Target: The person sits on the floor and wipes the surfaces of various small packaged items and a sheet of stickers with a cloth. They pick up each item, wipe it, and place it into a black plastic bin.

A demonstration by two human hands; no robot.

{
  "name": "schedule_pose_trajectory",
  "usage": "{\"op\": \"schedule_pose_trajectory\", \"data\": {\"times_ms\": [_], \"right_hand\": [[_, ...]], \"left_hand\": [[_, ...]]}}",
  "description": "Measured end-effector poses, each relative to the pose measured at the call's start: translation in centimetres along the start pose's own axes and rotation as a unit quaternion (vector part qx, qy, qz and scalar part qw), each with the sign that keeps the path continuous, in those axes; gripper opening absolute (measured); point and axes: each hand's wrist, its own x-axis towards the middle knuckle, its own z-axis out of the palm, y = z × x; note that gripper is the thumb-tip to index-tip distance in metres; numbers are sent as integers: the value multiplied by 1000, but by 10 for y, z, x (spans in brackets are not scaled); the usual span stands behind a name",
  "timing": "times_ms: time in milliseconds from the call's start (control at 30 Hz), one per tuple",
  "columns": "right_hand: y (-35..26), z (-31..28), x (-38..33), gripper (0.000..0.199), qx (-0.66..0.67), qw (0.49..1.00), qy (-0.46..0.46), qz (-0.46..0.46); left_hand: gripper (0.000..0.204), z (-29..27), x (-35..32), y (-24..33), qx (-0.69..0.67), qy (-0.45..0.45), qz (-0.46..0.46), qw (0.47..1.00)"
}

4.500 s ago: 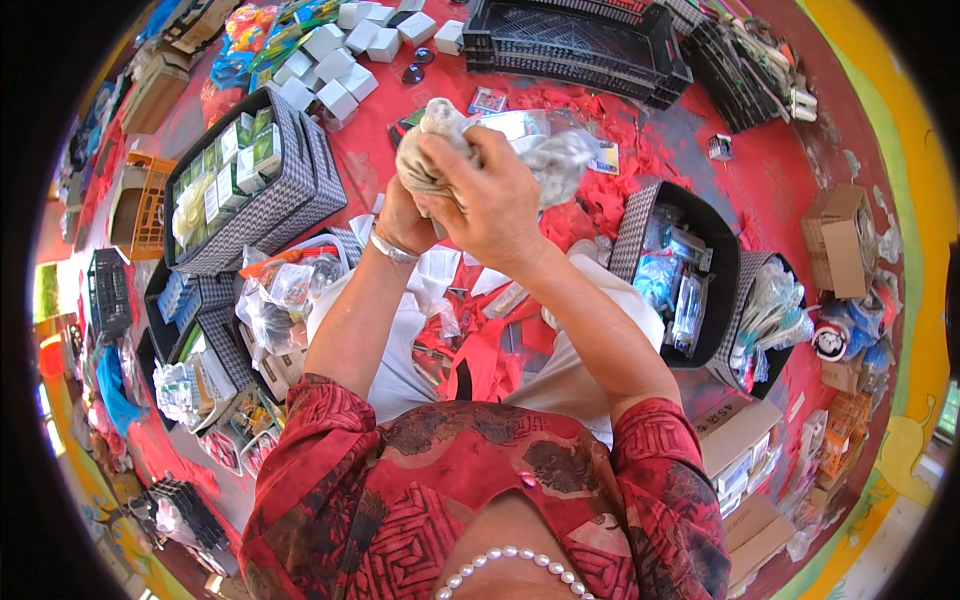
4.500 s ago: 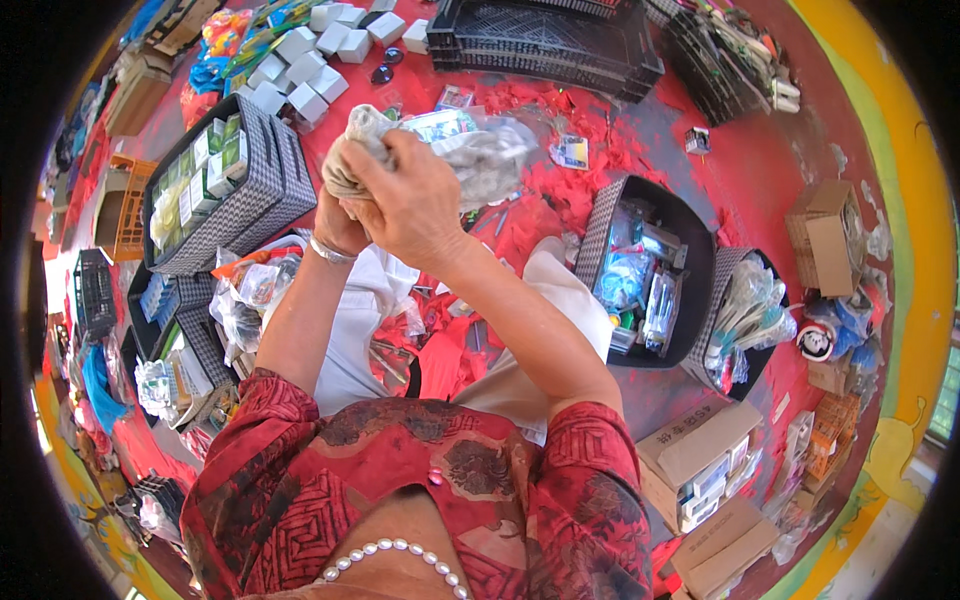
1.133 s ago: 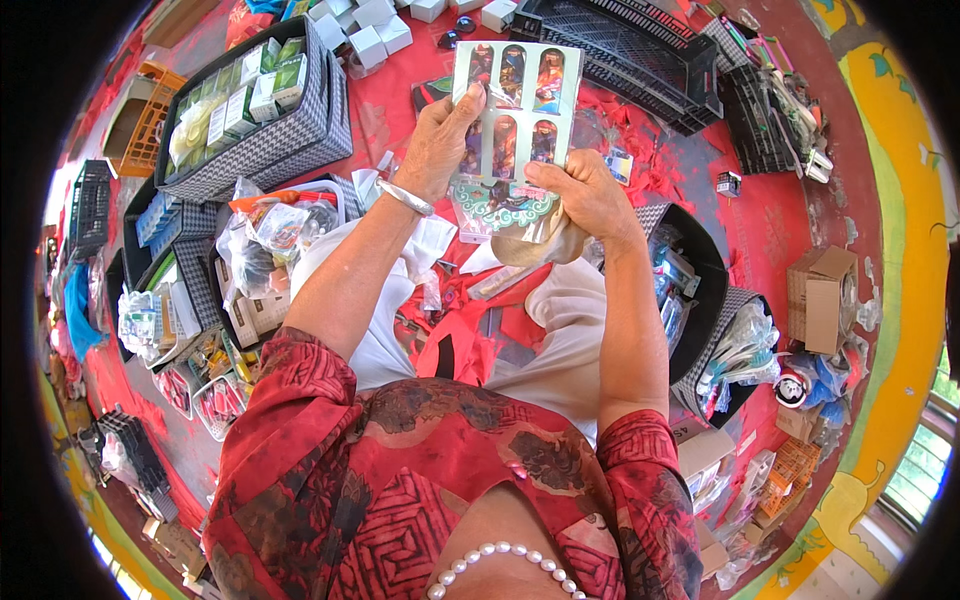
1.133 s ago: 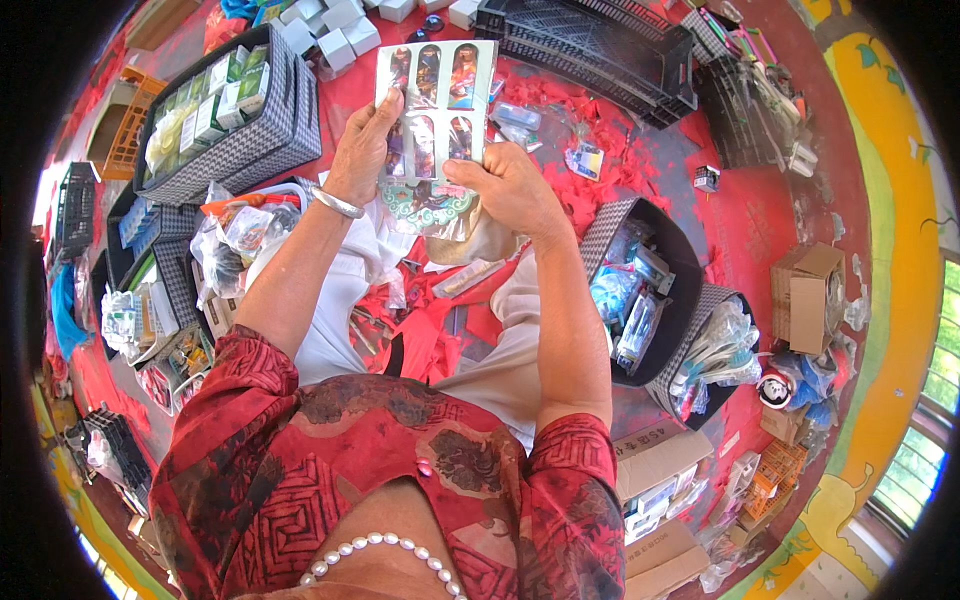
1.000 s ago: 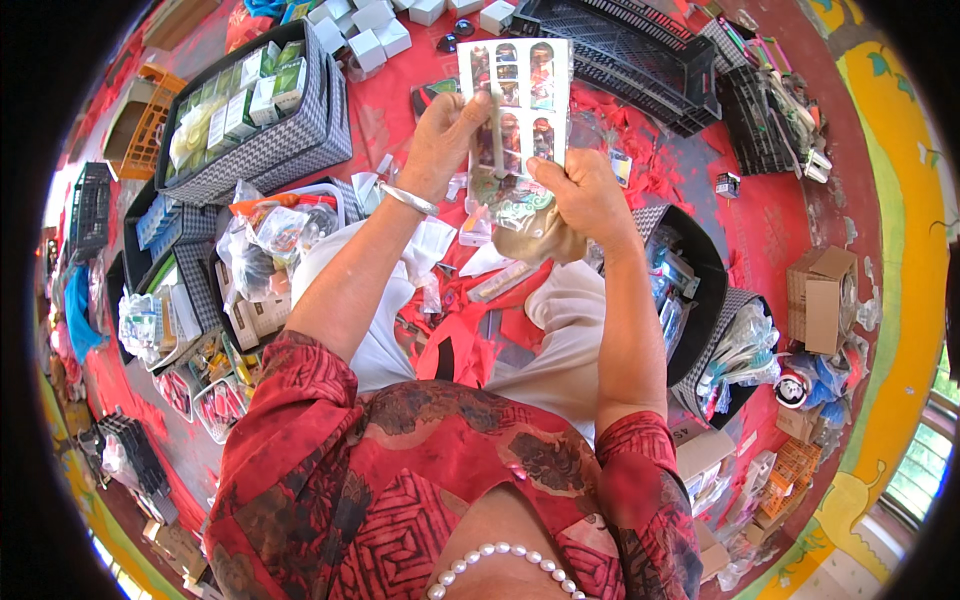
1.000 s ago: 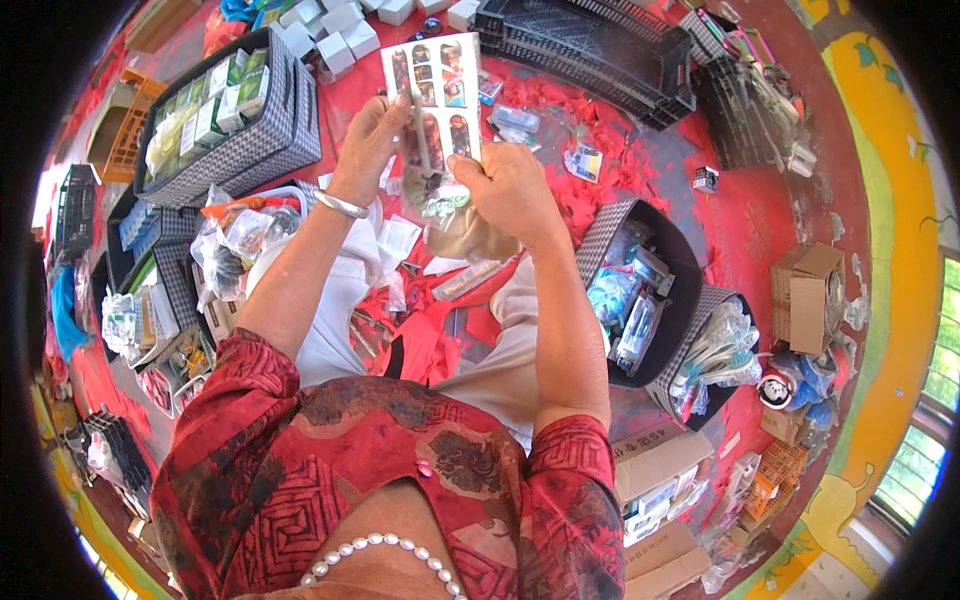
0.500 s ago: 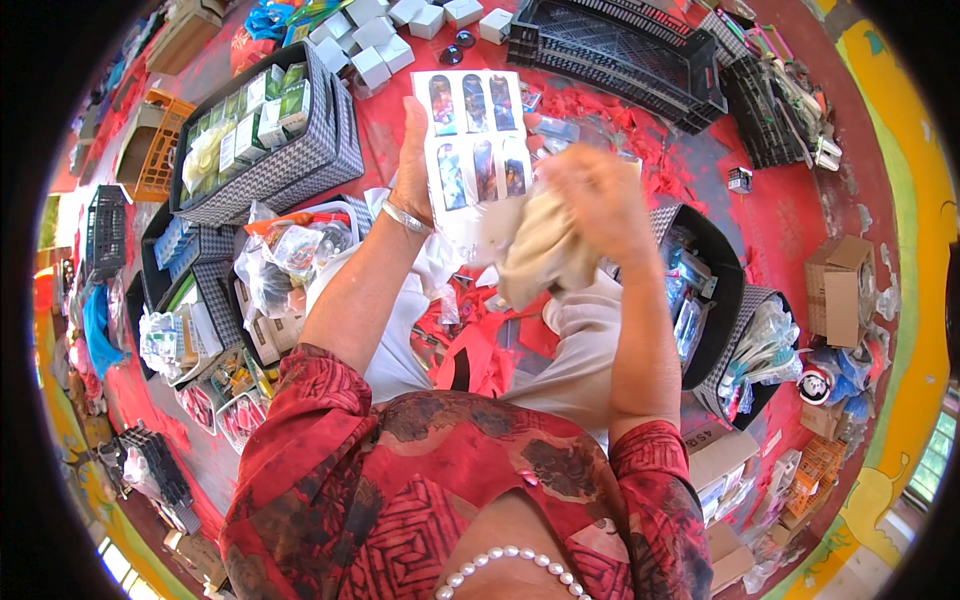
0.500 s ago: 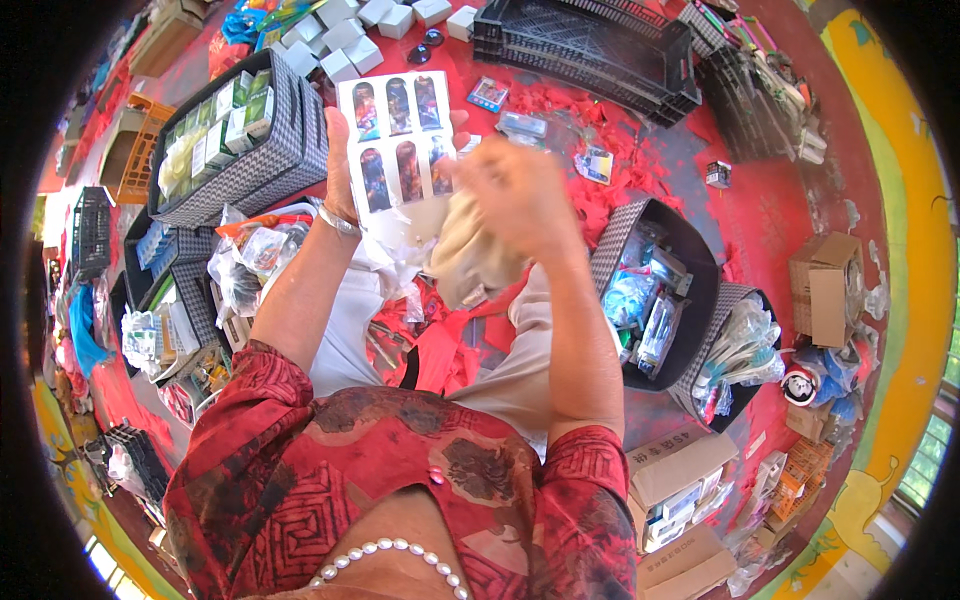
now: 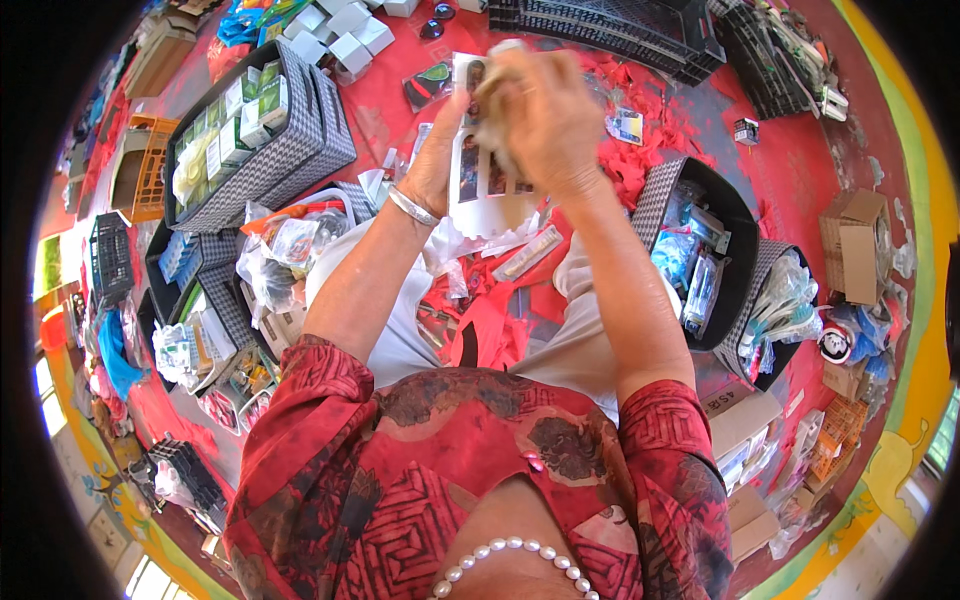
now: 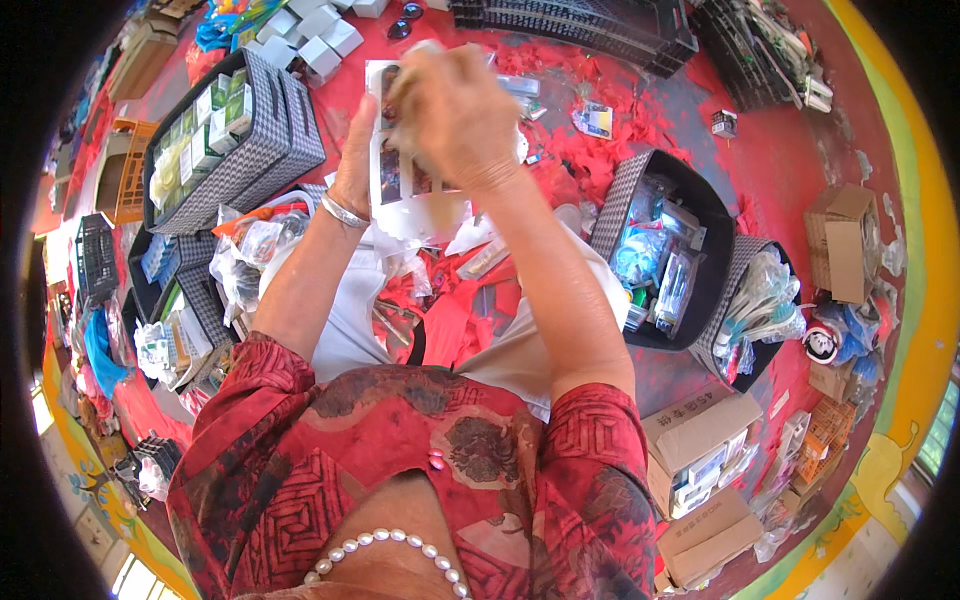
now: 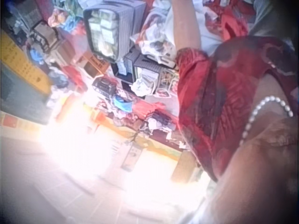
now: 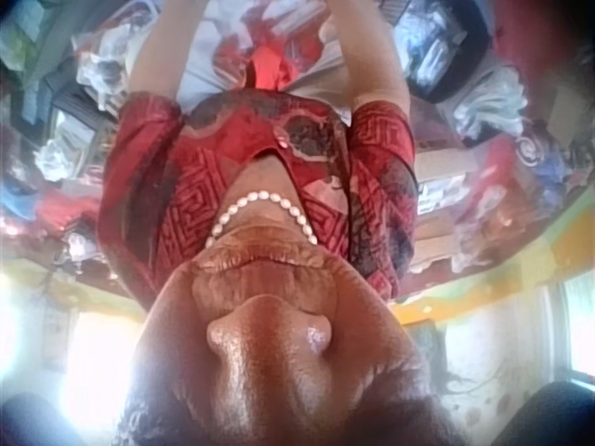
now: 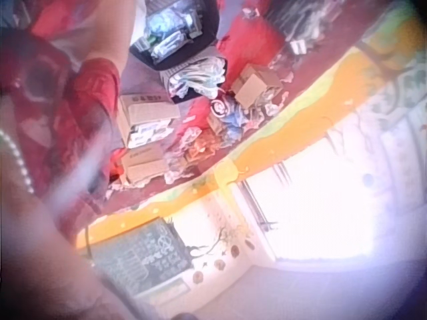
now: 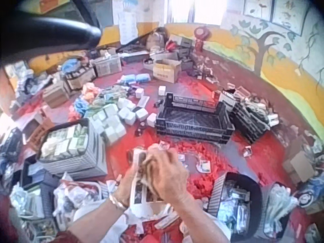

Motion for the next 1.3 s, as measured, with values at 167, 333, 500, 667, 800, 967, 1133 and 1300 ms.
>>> {"op": "schedule_pose_trajectory", "data": {"times_ms": [167,333,500,667,800,967,1133,1300], "right_hand": [[65,-28,14,14,-95,962,78,242],[64,-19,9,17,23,965,57,253],[43,0,4,13,467,800,37,375],[36,-1,3,12,506,735,28,451],[35,-4,4,12,538,716,19,445],[33,0,4,9,545,679,26,491],[36,-12,7,24,500,692,-11,520],[43,-39,5,48,217,850,-62,475]], "left_hand": [[49,-9,-2,12,-42,31,-27,998],[39,-13,4,15,-60,38,-66,995],[32,-3,9,5,19,12,32,999],[38,5,9,3,75,39,26,996],[39,5,12,-3,144,77,36,986],[33,-3,21,-11,196,143,71,968],[28,-10,26,-6,86,141,30,986],[28,-18,30,3,-27,206,97,973]]}}
